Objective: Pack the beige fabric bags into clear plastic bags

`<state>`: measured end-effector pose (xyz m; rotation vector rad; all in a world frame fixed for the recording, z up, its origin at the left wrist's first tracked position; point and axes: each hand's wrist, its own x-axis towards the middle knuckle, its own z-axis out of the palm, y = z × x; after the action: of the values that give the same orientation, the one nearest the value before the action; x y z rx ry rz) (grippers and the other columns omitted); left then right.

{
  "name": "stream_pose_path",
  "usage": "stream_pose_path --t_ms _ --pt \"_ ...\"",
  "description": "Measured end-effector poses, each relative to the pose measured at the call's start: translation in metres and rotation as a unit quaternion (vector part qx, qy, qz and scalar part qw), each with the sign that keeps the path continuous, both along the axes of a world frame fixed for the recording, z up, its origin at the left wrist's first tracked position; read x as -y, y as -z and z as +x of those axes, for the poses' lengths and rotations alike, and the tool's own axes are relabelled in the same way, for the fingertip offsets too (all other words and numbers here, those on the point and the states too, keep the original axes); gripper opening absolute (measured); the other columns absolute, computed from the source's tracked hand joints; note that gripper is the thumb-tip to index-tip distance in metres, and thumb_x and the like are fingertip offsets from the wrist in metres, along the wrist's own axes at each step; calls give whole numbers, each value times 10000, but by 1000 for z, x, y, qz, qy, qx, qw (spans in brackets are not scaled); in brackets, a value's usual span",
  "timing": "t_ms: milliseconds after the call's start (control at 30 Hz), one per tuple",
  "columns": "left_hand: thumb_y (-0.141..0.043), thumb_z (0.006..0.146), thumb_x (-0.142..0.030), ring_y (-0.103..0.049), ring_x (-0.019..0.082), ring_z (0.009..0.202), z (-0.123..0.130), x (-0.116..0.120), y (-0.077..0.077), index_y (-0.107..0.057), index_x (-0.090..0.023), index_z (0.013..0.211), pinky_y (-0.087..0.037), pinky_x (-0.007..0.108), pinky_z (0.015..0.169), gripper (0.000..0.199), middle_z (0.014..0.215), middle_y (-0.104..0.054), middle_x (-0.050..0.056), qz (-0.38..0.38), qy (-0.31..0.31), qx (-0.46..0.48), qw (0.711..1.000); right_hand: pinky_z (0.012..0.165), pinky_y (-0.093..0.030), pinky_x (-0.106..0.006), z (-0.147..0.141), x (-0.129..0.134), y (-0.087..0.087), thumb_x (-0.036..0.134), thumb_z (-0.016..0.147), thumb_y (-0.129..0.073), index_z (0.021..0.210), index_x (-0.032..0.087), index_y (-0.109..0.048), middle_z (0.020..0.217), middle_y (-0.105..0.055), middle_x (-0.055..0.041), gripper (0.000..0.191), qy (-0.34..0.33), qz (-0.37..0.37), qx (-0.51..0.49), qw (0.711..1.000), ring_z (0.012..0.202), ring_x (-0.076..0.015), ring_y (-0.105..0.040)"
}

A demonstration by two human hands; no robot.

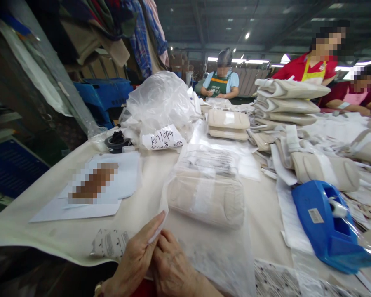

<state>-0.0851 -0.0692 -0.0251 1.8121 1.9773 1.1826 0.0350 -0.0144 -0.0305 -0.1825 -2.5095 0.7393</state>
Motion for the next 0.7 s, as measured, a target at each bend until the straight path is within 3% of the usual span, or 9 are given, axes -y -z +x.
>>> stream_pose_path --t_ms 100,233,300,400,467,533,633,700 --pt "-350 815 -84 -542 172 1117 -1 -7 -1 -532 -109 1187 -467 326 951 415 1188 -598 118 10 68 -125 990 946 -393 -466 2 8 18 162 858 -334 1110 128 -549 1018 -621 -126 333 5 56 -39 998 1019 -247 -497" --pt "-359 762 -45 -587 203 1034 -3 -17 -7 -578 -96 1119 -511 348 899 423 1123 -624 141 -33 117 -194 973 900 -459 -365 8 14 30 173 896 -347 1071 104 -572 994 -653 -127 294 4 86 -36 996 995 -226 -548" --pt "-372 799 -76 -588 195 1031 -4 -20 -9 -594 -107 1087 -502 337 910 366 1120 -627 132 -63 150 -184 969 814 -501 -275 18 14 18 165 896 -383 960 128 -613 879 -676 -84 242 -29 71 -2 997 847 -177 -600" --pt "-404 845 -139 -573 182 1051 -3 -21 -11 -597 -121 1067 -471 331 947 295 1121 -626 117 -112 189 -139 965 706 -513 -186 37 4 -18 103 855 -418 902 162 -620 824 -671 -42 215 -25 -7 7 1000 742 -121 -605" --pt "-415 856 -160 -543 182 1091 -1 -18 -13 -584 -135 1083 -435 345 984 284 1152 -608 107 -141 213 -103 961 814 -500 -233 46 -6 -38 44 809 -385 1042 154 -575 1006 -643 -82 321 26 -34 -6 999 918 -142 -585" --pt "-429 856 -161 -510 179 1128 2 -13 -17 -554 -152 1120 -403 350 1011 293 1196 -579 97 -167 234 -72 955 916 -463 -325 49 -17 -42 17 779 -355 1169 128 -501 1145 -587 -123 431 65 -9 13 998 1057 -181 -529" --pt "-514 808 -147 -524 178 1085 -1 -4 -25 -563 -169 1078 -407 339 1000 275 1149 -597 71 -205 270 -59 939 951 -435 -429 46 -27 -26 83 801 -407 1247 99 -439 1198 -561 -152 448 90 44 94 990 1124 -240 -488" --pt "-513 809 -138 -554 156 1020 -14 0 -28 -585 -190 1031 -444 298 955 240 1075 -628 44 -192 283 -62 938 964 -423 -441 45 -27 -14 160 843 -439 1262 100 -429 1214 -558 -150 423 96 47 135 985 1142 -247 -479"
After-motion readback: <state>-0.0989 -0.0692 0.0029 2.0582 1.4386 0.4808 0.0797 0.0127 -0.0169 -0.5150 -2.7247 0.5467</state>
